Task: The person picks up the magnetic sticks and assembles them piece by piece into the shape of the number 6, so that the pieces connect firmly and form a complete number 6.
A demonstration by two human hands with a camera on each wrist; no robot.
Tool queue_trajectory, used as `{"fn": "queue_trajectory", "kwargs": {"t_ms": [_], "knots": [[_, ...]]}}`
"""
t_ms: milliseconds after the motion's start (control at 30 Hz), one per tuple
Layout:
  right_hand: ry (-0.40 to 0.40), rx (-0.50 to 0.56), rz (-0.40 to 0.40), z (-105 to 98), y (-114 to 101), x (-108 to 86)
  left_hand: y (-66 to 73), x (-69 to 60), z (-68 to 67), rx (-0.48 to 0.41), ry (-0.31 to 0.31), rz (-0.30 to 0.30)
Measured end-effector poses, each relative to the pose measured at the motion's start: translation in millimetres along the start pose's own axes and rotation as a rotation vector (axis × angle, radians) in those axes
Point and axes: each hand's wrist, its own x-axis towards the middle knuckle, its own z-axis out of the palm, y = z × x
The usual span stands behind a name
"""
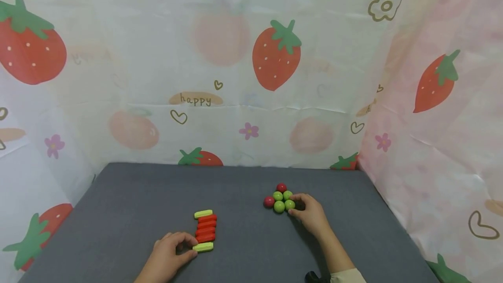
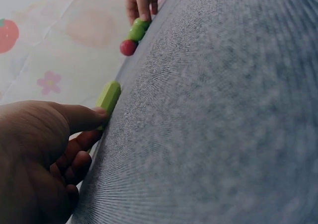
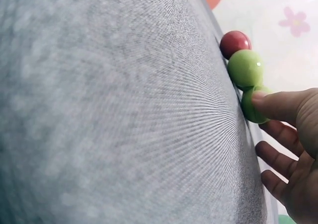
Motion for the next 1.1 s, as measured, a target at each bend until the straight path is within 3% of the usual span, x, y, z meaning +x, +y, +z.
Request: {"fn": "queue_trajectory", "kwargs": {"t_ms": [200, 367, 567, 933, 1100], "knots": [[0.015, -0.009, -0.012, -0.3, 2.7, -1.2, 4.8, -1.5, -1.2, 0.005, -0.001, -0.027], [0.017, -0.002, -0.005, -1.6, 3.3, -1.4, 9.4, -4.1, -3.8, -0.011, 0.019, -0.005], [0.017, -0.001, 0.003, -5.5, 0.4, -1.5, 17.0, -3.2, -7.2, -0.062, 0.054, 0.057], [0.011, 0.003, -0.021, -14.5, -12.9, -13.9, 35.6, 9.2, -6.6, -0.045, 0.096, 0.181], [0.000, 0.028, -0.071, -15.2, -23.2, -23.8, 46.2, 17.2, -4.1, -0.051, 0.104, 0.216]]}}
